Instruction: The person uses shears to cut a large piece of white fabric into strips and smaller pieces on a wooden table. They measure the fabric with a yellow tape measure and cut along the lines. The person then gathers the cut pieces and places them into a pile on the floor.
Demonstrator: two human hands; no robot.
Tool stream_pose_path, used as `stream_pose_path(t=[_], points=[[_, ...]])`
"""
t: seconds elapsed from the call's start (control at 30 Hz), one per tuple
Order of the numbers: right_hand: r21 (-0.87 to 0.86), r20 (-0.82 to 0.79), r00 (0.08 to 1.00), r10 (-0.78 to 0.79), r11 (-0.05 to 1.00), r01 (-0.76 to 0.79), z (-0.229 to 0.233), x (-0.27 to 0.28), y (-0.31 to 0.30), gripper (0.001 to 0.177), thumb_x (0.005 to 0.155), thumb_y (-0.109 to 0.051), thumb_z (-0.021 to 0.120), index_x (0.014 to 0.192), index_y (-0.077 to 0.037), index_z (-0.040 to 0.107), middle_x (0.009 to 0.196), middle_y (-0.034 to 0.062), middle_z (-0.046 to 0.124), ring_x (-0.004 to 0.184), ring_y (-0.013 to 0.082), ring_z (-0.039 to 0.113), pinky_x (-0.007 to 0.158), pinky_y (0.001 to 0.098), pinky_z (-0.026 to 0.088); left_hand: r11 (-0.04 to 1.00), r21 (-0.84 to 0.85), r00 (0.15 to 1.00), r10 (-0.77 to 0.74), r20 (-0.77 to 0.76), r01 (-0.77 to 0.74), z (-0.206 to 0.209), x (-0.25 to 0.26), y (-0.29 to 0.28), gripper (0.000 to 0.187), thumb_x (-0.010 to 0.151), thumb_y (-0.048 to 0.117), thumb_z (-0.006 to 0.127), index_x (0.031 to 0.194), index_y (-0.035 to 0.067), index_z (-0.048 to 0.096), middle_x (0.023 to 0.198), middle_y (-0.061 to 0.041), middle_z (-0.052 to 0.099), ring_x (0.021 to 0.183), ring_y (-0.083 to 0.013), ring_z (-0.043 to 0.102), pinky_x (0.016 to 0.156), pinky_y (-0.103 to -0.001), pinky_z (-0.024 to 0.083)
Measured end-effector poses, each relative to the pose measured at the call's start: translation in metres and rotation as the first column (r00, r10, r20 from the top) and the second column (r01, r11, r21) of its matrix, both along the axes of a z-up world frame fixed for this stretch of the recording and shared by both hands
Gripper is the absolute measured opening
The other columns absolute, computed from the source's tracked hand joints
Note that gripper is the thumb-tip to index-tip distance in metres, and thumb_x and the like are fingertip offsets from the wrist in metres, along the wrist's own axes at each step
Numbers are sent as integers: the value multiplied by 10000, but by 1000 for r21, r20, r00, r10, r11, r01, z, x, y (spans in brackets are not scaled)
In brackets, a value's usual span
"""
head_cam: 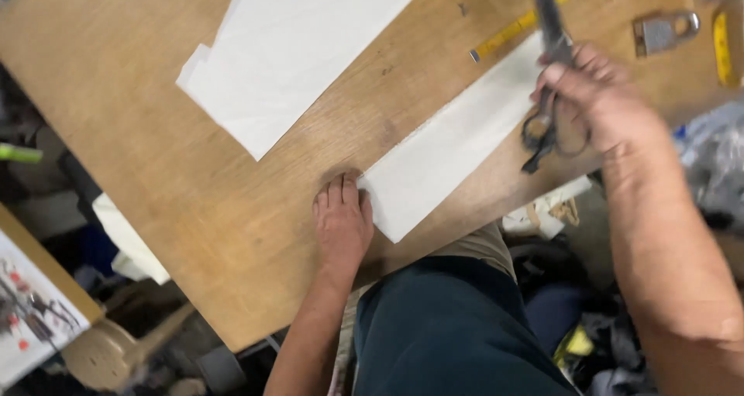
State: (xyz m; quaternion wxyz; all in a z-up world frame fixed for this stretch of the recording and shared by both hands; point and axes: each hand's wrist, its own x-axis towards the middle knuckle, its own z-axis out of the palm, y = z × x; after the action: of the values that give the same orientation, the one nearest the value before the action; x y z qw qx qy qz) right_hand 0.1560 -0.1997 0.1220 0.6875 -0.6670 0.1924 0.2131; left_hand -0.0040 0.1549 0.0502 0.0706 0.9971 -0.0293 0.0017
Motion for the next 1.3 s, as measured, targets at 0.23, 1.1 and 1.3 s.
stream_pose_path(t=[0.23, 1.1, 1.3], points=[[88, 68, 941, -330, 942, 324, -26, -156, 140, 212, 874, -160, 845, 798, -43, 686, 609, 81, 674, 547, 104, 640, 550, 230, 523, 844, -456, 694, -149, -705, -282, 60, -25, -16, 454, 993, 457, 510, 1400, 283, 612, 1270, -103, 709, 1251, -338, 641, 1079, -461, 491], [-983, 36, 814, 580, 168, -75, -108, -213, 177, 1123, 795, -813, 550, 1609, -56, 380, 1681, 212, 311, 1506, 486, 316, 1219, 683, 198, 987, -52, 454, -115, -884, 150, 68, -29, 194, 194, 882, 312, 590, 981, 148, 564, 804, -90, 721, 782, -387, 692, 723, -512, 539], [-990, 31, 809, 586, 132, -57, -102, -209, 177, 1121, 804, -833, 534, 1601, -55, 405, 1668, 212, 355, 1490, 481, 369, 1225, 660, 219, 979, -92, 65, -81, -995, -184, 109, 20, 139, 127, 987, 277, 528, 1021, 168, 583, 917, -14, 627, 877, -162, 607, 790, -308, 480]])
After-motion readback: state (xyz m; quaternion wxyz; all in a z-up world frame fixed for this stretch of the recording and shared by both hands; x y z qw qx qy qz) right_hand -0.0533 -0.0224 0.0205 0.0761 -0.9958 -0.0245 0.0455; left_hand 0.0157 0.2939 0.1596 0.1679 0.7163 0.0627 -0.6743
